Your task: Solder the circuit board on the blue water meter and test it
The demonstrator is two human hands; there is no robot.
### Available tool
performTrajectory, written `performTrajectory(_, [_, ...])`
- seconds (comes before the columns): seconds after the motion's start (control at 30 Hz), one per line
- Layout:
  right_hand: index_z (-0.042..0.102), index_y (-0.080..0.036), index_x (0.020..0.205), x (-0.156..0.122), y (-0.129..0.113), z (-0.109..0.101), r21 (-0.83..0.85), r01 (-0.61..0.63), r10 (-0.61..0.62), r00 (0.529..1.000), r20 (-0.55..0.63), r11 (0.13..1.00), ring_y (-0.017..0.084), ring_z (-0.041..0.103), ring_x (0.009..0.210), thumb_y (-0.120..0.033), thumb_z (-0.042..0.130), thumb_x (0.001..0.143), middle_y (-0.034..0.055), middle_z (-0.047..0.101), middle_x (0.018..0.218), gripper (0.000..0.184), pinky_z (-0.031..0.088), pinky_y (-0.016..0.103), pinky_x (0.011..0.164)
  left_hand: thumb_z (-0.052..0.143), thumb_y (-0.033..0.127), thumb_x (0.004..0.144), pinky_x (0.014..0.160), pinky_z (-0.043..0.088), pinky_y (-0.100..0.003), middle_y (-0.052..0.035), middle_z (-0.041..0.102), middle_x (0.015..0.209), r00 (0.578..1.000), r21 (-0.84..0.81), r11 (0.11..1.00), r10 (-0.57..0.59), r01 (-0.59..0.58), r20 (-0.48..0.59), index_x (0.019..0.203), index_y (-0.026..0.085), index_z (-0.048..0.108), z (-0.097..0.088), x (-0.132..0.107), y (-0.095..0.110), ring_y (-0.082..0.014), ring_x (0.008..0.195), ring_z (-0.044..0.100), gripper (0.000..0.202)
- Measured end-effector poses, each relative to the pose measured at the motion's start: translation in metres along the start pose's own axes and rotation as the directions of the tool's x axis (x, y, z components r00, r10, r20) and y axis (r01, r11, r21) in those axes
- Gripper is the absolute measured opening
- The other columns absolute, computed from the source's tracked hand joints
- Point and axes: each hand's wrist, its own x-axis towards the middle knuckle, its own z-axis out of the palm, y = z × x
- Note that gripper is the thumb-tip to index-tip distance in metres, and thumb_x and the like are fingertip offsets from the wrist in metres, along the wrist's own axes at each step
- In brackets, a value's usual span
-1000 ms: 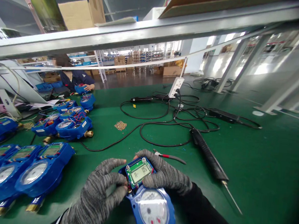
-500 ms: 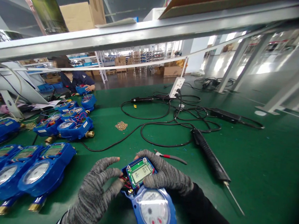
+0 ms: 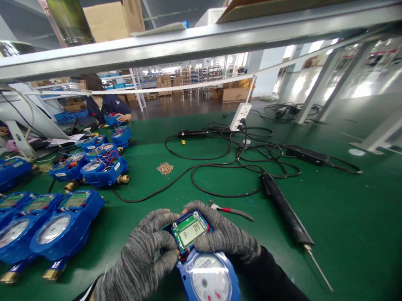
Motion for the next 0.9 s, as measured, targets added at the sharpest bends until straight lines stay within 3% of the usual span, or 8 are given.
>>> performTrajectory(0.1, [0.053,-0.022,0.133,0.001,0.000,0.002,0.020,0.005,-0.005,1.000,-0.015,1.000,0.029,0.061,0.106,-0.043,0.094,0.079,0.0110,0.059,0.121,0.071,0.052,0.038,0.086,0.061,0.014,0.089,0.097,0.061,-0.041,-0.0073,0.069,0.126,0.992,0.099,0.988,0.119,-0.116,-0.027,0.086,0.022,0.066,0.000,-0.005,-0.001,-0.0211,0.121,0.061,0.010])
performTrajectory(0.17, [0.054,-0.023,0.133,0.000,-0.001,0.004,0.028,-0.002,0.003,1.000,-0.024,1.000,0.029,0.061,0.105,-0.043,0.095,0.079,0.0109,0.060,0.121,0.071,0.052,0.038,0.086,0.059,0.014,0.089,0.100,0.057,-0.039,-0.0083,0.067,0.128,0.976,0.256,0.947,0.213,-0.194,-0.049,0.093,0.022,0.068,0.001,-0.014,-0.004,-0.0218,0.127,0.056,0.012])
performTrajectory(0.3, [0.054,-0.023,0.133,-0.001,-0.001,0.004,0.039,-0.023,0.023,0.999,-0.024,0.999,0.029,0.062,0.105,-0.040,0.096,0.078,0.0107,0.063,0.117,0.072,0.052,0.039,0.086,0.064,0.013,0.084,0.121,0.034,-0.039,-0.0086,0.060,0.135,0.957,0.527,0.811,0.290,-0.252,0.011,0.116,0.023,0.069,0.003,-0.036,-0.007,-0.0253,0.145,0.037,0.034])
performTrajectory(0.37, [0.052,-0.023,0.134,-0.001,-0.001,0.005,0.047,-0.029,0.030,0.999,-0.029,0.998,0.029,0.062,0.104,-0.042,0.095,0.078,0.0109,0.063,0.116,0.073,0.052,0.040,0.087,0.065,0.011,0.082,0.126,0.025,-0.037,-0.0089,0.056,0.138,0.958,0.506,0.823,0.285,-0.258,0.025,0.117,0.023,0.068,0.005,-0.042,-0.007,-0.0247,0.149,0.031,0.037])
performTrajectory(0.53, [0.055,-0.022,0.134,0.000,0.000,0.005,0.037,-0.012,0.013,0.999,-0.044,0.999,0.028,0.061,0.106,-0.042,0.096,0.077,0.0110,0.060,0.123,0.073,0.052,0.039,0.087,0.059,0.009,0.082,0.128,0.022,-0.043,-0.0114,0.056,0.140,0.958,0.311,0.914,0.285,-0.262,-0.031,0.100,0.019,0.067,0.016,-0.033,-0.004,-0.0263,0.148,0.034,0.022])
performTrajectory(0.67, [0.054,-0.022,0.133,0.001,-0.002,0.004,0.025,0.004,-0.004,1.000,-0.031,1.000,0.028,0.062,0.106,-0.043,0.096,0.077,0.0105,0.062,0.121,0.073,0.052,0.040,0.090,0.058,0.009,0.083,0.130,0.016,-0.047,-0.0112,0.058,0.141,0.952,0.285,0.910,0.305,-0.301,0.029,0.099,0.018,0.066,0.013,-0.020,-0.001,-0.0262,0.146,0.039,0.019])
performTrajectory(0.77, [0.054,-0.021,0.133,0.001,-0.004,0.005,0.005,0.010,-0.010,1.000,-0.025,1.000,0.029,0.061,0.107,-0.043,0.095,0.078,0.0108,0.061,0.122,0.071,0.052,0.040,0.090,0.059,0.010,0.085,0.130,0.017,-0.044,-0.0078,0.059,0.141,0.948,0.262,0.911,0.312,-0.318,0.064,0.102,0.021,0.065,0.004,-0.020,-0.003,-0.0239,0.145,0.040,0.021])
performTrajectory(0.9, [0.053,-0.022,0.133,0.000,-0.005,0.004,-0.029,0.001,-0.002,1.000,-0.023,1.000,0.030,0.061,0.105,-0.045,0.094,0.079,0.0105,0.062,0.118,0.071,0.053,0.039,0.087,0.062,0.009,0.085,0.124,0.031,-0.041,-0.0105,0.056,0.141,0.960,0.313,0.923,0.264,-0.225,-0.089,0.115,0.020,0.060,-0.001,-0.033,-0.008,-0.0235,0.142,0.043,0.032])
